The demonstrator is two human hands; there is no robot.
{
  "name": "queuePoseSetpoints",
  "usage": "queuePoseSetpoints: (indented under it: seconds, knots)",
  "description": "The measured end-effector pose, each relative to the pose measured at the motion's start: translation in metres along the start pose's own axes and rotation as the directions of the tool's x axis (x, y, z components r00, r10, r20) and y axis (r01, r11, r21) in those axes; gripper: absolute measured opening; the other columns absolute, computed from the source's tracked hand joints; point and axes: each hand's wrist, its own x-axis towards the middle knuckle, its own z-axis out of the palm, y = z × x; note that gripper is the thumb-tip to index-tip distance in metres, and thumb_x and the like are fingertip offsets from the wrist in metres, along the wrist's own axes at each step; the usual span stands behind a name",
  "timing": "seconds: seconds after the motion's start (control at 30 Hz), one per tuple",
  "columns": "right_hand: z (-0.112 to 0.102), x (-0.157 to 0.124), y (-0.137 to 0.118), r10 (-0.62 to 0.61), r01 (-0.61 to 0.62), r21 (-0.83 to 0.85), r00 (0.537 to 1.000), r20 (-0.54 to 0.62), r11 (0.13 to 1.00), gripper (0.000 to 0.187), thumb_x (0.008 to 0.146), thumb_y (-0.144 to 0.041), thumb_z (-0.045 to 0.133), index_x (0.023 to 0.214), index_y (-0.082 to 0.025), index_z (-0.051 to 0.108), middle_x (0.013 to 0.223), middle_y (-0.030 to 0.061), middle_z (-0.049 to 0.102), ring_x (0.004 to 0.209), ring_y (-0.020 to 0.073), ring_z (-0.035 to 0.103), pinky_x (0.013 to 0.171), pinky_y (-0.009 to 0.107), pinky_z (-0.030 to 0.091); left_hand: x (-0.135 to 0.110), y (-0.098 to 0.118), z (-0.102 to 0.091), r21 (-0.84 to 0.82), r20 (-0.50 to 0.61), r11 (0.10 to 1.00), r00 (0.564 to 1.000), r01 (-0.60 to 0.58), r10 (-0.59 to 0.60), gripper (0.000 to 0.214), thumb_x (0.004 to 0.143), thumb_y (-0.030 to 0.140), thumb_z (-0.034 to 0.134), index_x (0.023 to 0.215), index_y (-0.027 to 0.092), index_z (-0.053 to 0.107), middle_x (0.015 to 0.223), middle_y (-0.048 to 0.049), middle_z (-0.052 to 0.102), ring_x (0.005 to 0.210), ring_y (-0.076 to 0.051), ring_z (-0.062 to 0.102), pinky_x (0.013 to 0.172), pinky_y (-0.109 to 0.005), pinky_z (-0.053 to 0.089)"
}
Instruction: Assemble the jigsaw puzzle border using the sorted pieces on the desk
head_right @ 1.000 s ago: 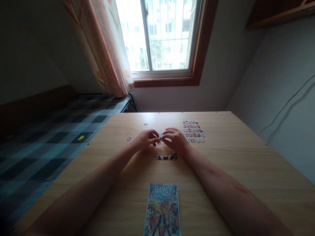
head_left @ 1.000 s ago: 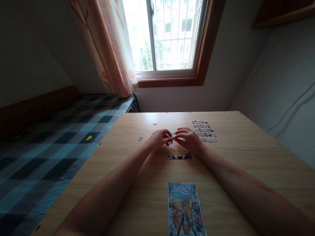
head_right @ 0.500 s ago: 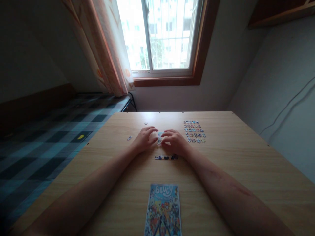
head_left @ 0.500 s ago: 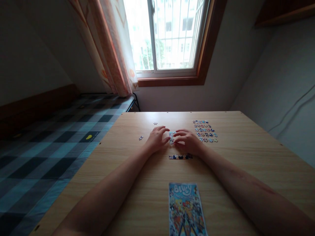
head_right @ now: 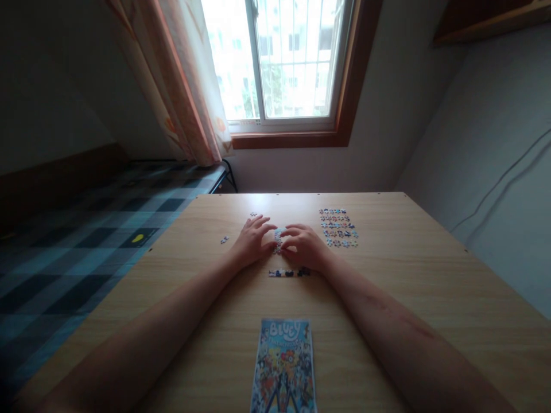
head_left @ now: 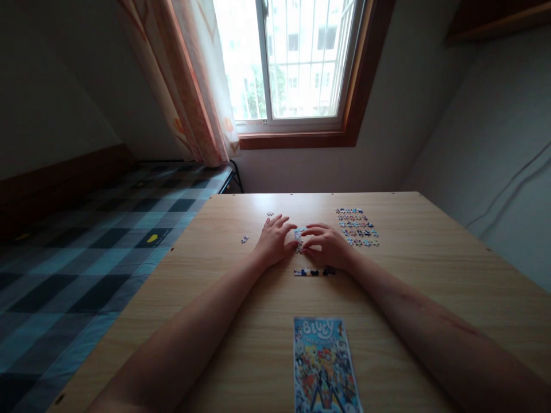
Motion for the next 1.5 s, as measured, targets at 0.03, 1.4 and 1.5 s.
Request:
queuePoseSetpoints:
  seconds: [0.03,1.4,1.5]
  knots:
    - [-0.0005,-0.0002,-0.0001,0.002,-0.002,-0.006,1.000,0.000,1.000,0.003,0.081,-0.026,0.074,0.080,-0.028,0.076,0.109,-0.0002,0.074,0.113,0.0223,0.063,0.099,0.044,0.053,0.0002,-0.0005,0.0006,-0.004,-0.001,1.000,1.000,0.002,-0.002,0.038,0.084,0.037,0.069,0.120,0.025,0.065,0.142,-0.0094,0.054,0.141,-0.032,0.038,0.118,-0.057,0.026]
    - [-0.0021,-0.0024,-0.0006,0.034,-0.034,-0.036,0.999,-0.014,0.999,0.012,0.083,-0.022,0.068,0.086,-0.029,0.078,0.119,0.0011,0.070,0.124,0.0234,0.057,0.105,0.046,0.049,-0.0023,-0.0008,-0.0018,-0.055,0.066,0.998,0.998,0.028,-0.024,0.043,0.081,0.045,0.070,0.120,0.027,0.065,0.144,-0.0090,0.054,0.141,-0.033,0.037,0.117,-0.059,0.025]
    - [-0.0031,-0.0021,0.0002,0.033,-0.033,-0.052,0.999,-0.005,0.998,0.010,0.082,-0.022,0.069,0.082,-0.027,0.077,0.118,0.0017,0.071,0.124,0.0245,0.057,0.105,0.048,0.049,-0.0016,-0.0036,-0.0008,-0.087,0.040,0.996,0.999,0.010,-0.006,0.039,0.084,0.042,0.067,0.119,0.026,0.065,0.142,-0.0086,0.055,0.140,-0.031,0.039,0.117,-0.058,0.027]
